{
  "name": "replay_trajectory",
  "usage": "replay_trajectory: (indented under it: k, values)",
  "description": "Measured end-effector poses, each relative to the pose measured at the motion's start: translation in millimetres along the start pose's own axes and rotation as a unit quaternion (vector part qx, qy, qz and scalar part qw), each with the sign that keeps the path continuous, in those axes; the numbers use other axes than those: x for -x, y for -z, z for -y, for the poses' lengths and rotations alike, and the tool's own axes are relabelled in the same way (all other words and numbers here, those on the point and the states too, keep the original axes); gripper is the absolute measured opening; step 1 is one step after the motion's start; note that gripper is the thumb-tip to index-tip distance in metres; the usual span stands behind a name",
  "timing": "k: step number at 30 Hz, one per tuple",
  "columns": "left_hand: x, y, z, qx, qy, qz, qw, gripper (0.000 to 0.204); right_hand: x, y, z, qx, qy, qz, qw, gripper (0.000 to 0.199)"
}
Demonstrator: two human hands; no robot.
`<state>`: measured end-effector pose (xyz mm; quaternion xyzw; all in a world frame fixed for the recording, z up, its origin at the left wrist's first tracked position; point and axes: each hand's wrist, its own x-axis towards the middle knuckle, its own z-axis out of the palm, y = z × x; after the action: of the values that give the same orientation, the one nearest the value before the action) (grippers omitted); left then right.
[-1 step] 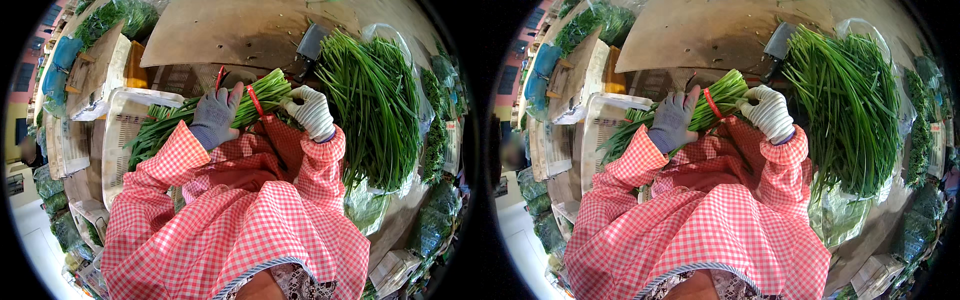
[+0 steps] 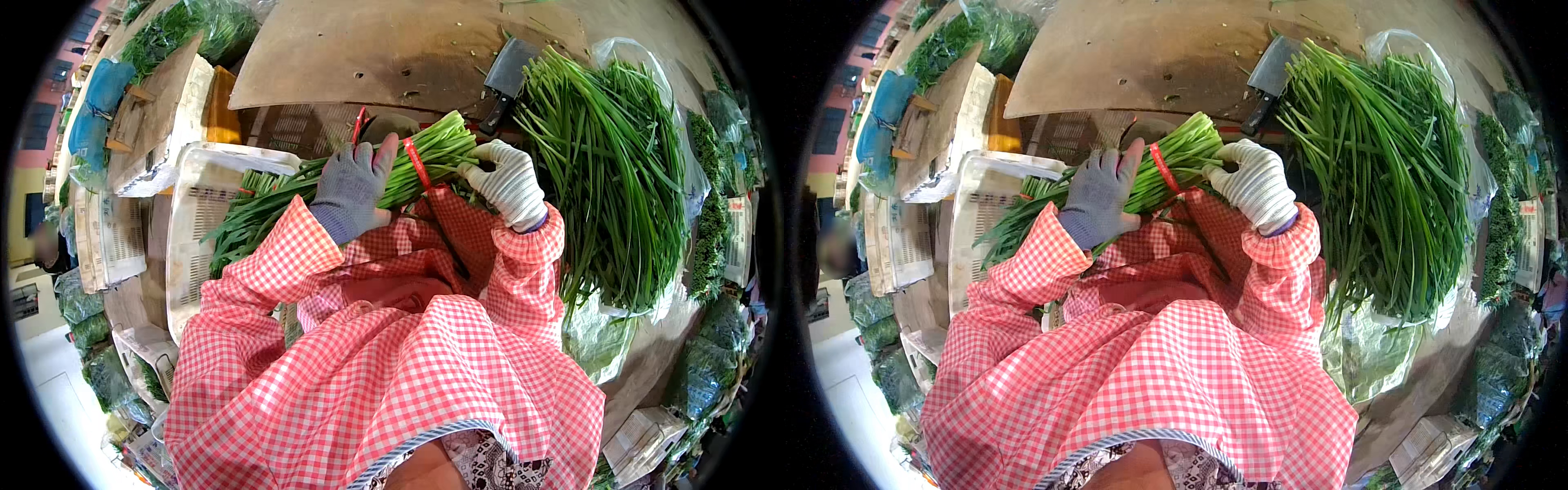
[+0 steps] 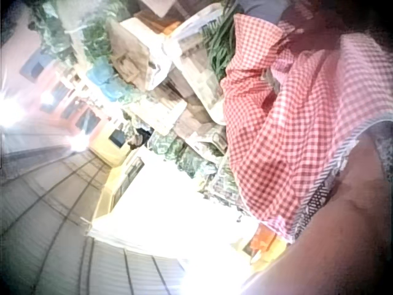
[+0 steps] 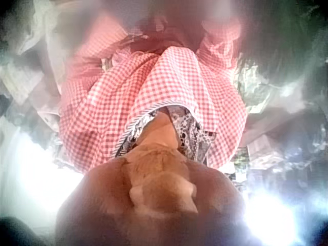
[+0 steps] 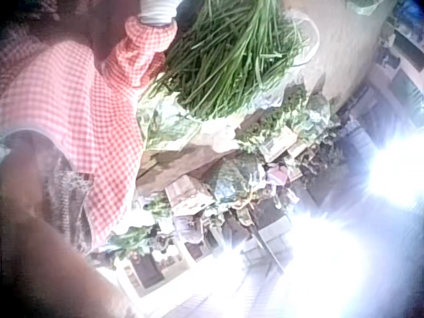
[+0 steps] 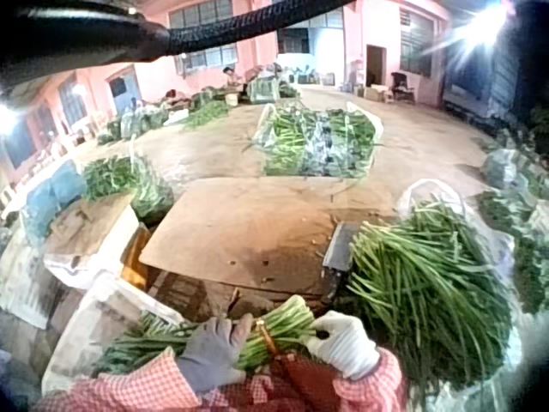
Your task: The person gathers green onions, aligns them into bunches, and secures each with a red rubber band. The person places the finished bundles into a white plastic basket.
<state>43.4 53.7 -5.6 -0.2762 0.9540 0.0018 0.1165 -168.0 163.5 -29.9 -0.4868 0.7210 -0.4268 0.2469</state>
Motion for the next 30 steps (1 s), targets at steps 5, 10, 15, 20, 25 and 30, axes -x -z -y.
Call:
replay_trajectory:
  k: [5, 10, 15, 20, 25, 30]
  values:
    - [0.3, 0.1, -0.5, -0.015, -0.003, -0.018, 1.000, 0.107, -3.5, -2.5, -2.7, 0.045, 0.044, -0.011, 0.998, 0.027]
    - [1.0, 1.0, -1.2, -0.016, -0.002, -0.006, 1.000, 0.109, -11.3, -6.3, -4.6, 0.054, 0.069, 0.005, 0.996, 0.016]
    - [1.4, 1.0, -0.5, 0.024, -0.007, -0.035, 0.999, 0.112, -12.8, -21.6, -9.4, -0.071, 0.073, -0.078, 0.992, 0.009]
    - [0.5, 0.5, 0.8, 0.028, -0.017, -0.031, 0.999, 0.112, -10.6, -21.8, -6.3, -0.097, 0.026, -0.073, 0.992, 0.009]
    - [-2.0, -0.5, 1.5, -0.022, -0.021, -0.011, 0.999, 0.114, -16.8, 5.0, -0.8, 0.188, 0.172, 0.023, 0.967, 0.016]
    - [-1.3, -1.8, 2.1, 0.011, -0.031, -0.050, 0.998, 0.113, -14.4, 5.1, -8.0, 0.015, 0.082, -0.016, 0.996, 0.019]
